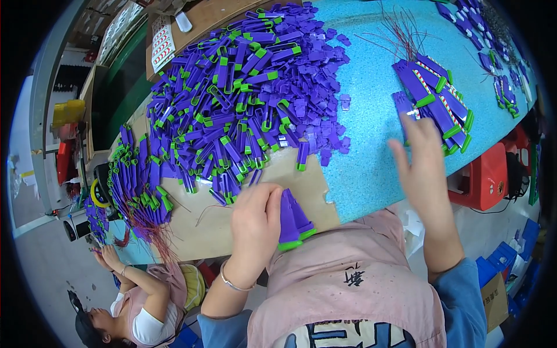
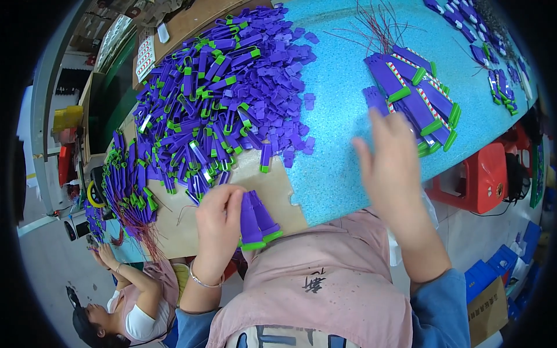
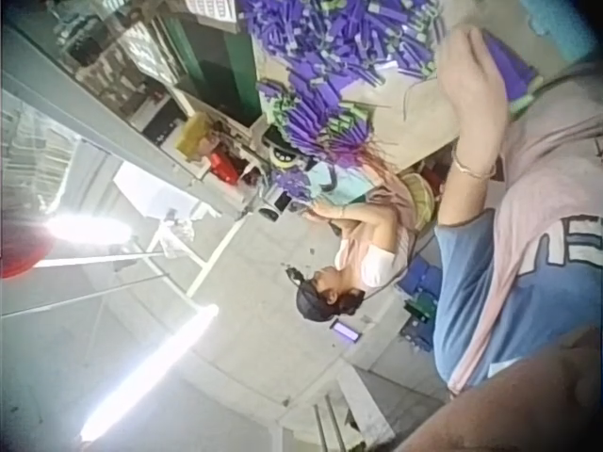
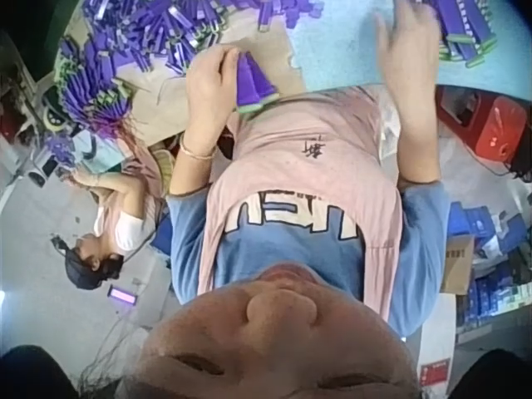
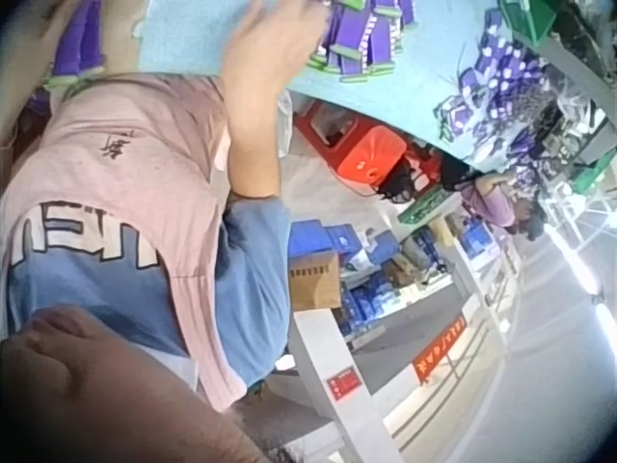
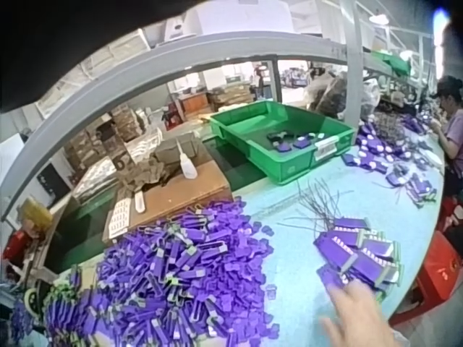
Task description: The person assembles toy components by attaching small plastic pieces onto larger plastic parts by hand, then applies liquid glue onto the assembled pieces using a squeeze bottle.
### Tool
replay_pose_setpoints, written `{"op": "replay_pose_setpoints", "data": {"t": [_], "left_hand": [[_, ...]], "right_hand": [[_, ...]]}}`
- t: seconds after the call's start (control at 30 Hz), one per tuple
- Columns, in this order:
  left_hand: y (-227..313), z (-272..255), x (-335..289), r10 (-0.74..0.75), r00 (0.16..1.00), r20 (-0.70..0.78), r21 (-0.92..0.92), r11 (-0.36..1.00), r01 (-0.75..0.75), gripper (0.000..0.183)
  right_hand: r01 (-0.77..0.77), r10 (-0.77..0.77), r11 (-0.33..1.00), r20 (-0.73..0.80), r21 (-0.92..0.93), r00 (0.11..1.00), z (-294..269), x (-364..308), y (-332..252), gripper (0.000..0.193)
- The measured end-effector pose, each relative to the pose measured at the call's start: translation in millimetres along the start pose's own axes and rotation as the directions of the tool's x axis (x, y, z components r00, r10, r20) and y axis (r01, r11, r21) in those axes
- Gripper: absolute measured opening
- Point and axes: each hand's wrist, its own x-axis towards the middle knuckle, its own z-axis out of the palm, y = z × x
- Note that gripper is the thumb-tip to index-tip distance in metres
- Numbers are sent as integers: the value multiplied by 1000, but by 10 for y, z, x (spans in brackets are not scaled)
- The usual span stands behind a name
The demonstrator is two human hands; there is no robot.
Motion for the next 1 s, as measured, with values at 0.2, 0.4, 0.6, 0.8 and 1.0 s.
{"op": "replay_pose_setpoints", "data": {"t": [0.2,0.4,0.6,0.8,1.0], "left_hand": [[113,269,281,157,980,-122,271,955,-119,18],[65,351,408,180,979,-93,319,937,-142,24],[133,213,182,196,980,26,-68,979,-194,20],[270,136,69,-42,977,208,-865,458,203,28],[377,160,42,-62,989,131,-838,526,144,38]], "right_hand": [[72,-74,976,-4,-204,997,104,20,204,47],[25,-27,999,-62,-24,998,197,1,171,54],[-164,-1,740,245,653,969,220,-171,0,30],[-695,-196,51,689,717,697,52,-371,-384,19],[-707,-184,30,699,707,691,95,-378,-419,23]]}}
